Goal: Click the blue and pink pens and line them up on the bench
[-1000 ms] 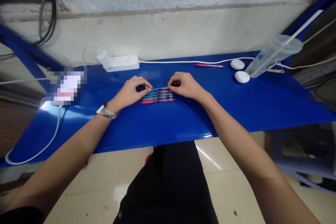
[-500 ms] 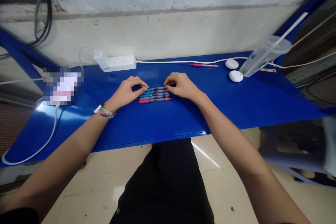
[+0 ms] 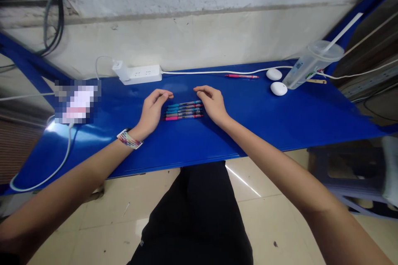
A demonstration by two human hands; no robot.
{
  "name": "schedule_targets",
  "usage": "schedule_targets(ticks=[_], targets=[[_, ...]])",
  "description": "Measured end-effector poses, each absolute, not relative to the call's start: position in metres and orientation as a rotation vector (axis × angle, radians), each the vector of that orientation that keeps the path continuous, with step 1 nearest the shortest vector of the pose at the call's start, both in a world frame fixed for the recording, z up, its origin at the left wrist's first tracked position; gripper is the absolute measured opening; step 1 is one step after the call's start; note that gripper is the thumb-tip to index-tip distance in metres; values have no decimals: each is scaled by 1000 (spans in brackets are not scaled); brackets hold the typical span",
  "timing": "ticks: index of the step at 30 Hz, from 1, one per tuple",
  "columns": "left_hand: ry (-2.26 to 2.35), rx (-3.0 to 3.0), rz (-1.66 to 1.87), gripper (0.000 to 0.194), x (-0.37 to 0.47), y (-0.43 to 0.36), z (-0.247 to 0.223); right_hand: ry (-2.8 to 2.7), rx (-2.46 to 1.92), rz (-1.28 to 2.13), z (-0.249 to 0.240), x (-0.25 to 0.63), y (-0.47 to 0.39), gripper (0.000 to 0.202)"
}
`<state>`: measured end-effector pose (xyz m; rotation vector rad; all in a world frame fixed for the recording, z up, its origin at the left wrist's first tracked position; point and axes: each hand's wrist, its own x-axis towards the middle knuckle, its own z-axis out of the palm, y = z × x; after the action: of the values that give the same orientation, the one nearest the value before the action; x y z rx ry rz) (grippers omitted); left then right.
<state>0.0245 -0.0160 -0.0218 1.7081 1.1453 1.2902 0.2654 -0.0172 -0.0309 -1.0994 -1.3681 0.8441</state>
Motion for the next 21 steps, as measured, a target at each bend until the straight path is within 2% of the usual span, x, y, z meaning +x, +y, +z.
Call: schedule_targets(ticks=[5, 21], targets=[[1123, 1511, 1404, 14, 37, -22, -29, -1350, -1100, 816, -35, 248, -30, 25], [1018, 1326, 1391, 21, 37, -41, -27, -1374, -1122, 860, -29, 241, -53, 29]])
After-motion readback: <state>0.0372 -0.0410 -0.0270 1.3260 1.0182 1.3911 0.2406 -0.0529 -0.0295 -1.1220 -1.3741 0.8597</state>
